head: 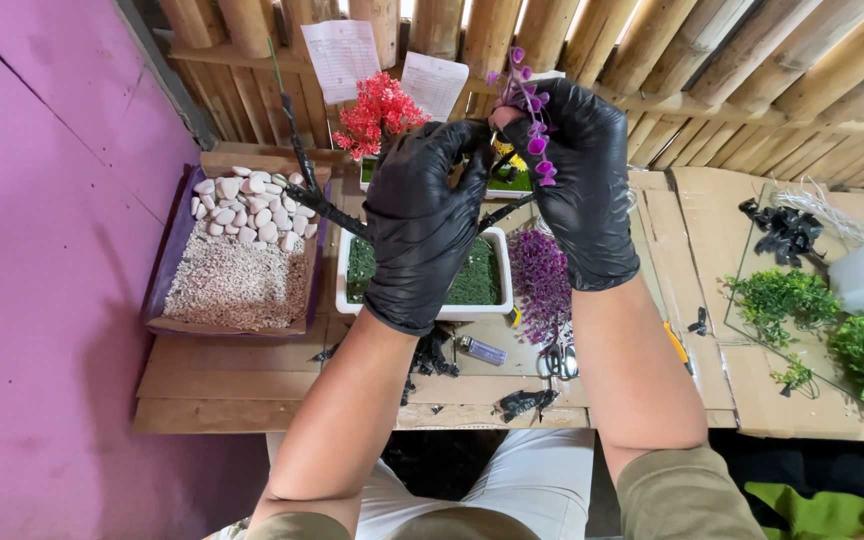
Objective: The person arranges artificial plants in a white rectangular planter. They wrap black tape around the branches of a black artificial tree, then use scissors to trim purple artificial flowers and insert them into the planter.
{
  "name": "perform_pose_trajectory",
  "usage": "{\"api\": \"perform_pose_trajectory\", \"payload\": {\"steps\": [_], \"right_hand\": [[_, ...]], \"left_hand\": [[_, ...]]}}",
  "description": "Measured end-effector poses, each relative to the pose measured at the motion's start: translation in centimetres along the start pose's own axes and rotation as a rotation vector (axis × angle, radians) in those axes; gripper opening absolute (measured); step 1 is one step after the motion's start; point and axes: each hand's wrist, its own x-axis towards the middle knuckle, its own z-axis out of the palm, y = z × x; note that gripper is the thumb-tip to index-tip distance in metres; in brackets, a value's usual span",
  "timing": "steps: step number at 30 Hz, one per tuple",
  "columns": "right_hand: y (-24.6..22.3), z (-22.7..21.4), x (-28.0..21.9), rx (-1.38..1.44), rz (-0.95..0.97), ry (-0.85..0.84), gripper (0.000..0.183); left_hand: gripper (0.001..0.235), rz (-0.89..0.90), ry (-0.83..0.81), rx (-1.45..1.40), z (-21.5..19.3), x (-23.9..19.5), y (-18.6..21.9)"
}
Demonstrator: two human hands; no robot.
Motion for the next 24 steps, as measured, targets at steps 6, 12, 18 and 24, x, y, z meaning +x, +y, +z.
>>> {"api": "perform_pose_trajectory", "payload": {"steps": [6,12,18,24], "right_hand": [[0.8,0.1,-0.2,0.079,0.018,0.019,0.014],[0.5,0.0,-0.5,-0.015,-0.132,-0.01,0.012],[-1.4,0.1,-0.5,-0.021,-0.14,-0.011,0.012],[-1.1,0.0,0.1,-0.055,-0.054,-0.032,0.006]], "left_hand": [[0.012,-0.091,-0.058,0.042,-0.2,1.0,0.9],[0.012,-0.143,-0.068,0.01,-0.1,1.7,1.3],[0.014,-0.141,-0.028,-0.078,0.2,1.7,1.0],[0.007,-0.11,-0.026,-0.077,0.2,1.6,0.8]]}}
